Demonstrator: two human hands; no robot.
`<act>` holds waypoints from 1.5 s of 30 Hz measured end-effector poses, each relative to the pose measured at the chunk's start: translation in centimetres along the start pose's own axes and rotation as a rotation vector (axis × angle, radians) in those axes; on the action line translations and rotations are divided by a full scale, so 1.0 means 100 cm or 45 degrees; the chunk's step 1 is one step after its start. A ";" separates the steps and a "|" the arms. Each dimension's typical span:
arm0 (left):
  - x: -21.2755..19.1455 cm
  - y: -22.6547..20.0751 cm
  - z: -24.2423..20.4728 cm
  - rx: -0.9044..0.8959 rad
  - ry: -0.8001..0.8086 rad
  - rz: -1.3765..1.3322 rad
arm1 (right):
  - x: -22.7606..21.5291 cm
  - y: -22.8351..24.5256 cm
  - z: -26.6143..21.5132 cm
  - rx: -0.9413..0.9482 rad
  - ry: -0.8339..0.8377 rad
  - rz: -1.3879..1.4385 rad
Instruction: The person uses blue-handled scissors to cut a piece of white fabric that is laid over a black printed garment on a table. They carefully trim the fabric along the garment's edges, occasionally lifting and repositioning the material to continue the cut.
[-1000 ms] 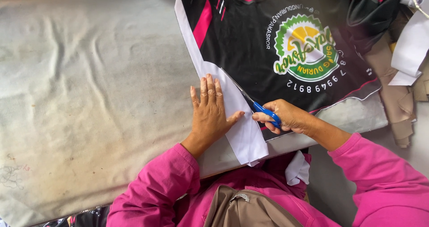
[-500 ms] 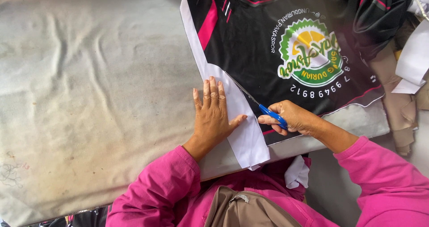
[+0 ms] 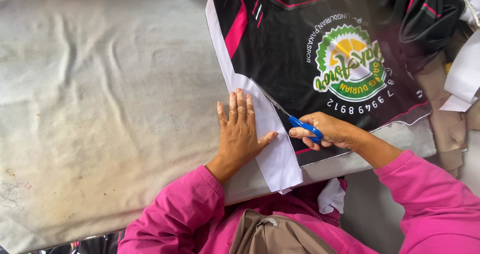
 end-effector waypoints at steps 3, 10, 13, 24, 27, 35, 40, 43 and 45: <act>0.001 0.001 0.001 -0.010 0.011 0.010 | 0.001 0.006 0.004 -0.016 0.009 -0.013; 0.001 0.001 0.001 -0.006 0.004 0.026 | -0.004 0.008 0.012 -0.045 -0.015 -0.059; 0.000 0.001 0.000 0.002 0.014 0.019 | -0.009 0.008 0.017 -0.082 -0.010 -0.095; 0.000 0.000 0.000 0.006 0.030 0.013 | -0.025 0.013 0.025 -0.095 -0.003 -0.203; 0.001 0.001 0.001 0.001 0.038 0.017 | -0.027 0.015 0.026 -0.082 0.010 -0.222; -0.001 0.001 -0.001 0.015 -0.002 0.000 | -0.025 0.013 0.034 -0.066 0.077 -0.282; -0.001 0.001 -0.001 0.019 -0.006 -0.003 | -0.026 0.015 0.037 -0.092 0.081 -0.275; -0.003 0.001 -0.001 0.025 -0.002 -0.018 | -0.025 0.024 0.035 -0.118 0.062 -0.264; -0.002 0.001 -0.001 0.024 -0.002 -0.024 | -0.029 0.023 0.036 -0.127 0.064 -0.281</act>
Point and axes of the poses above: each hand's wrist, its own z-axis towards the middle knuckle, its own x-axis out of the palm, y = z × x, the point moved 10 cm from there along z, towards the middle knuckle, and after that the axes turned 15 degrees about -x, right-handed, at the moved point
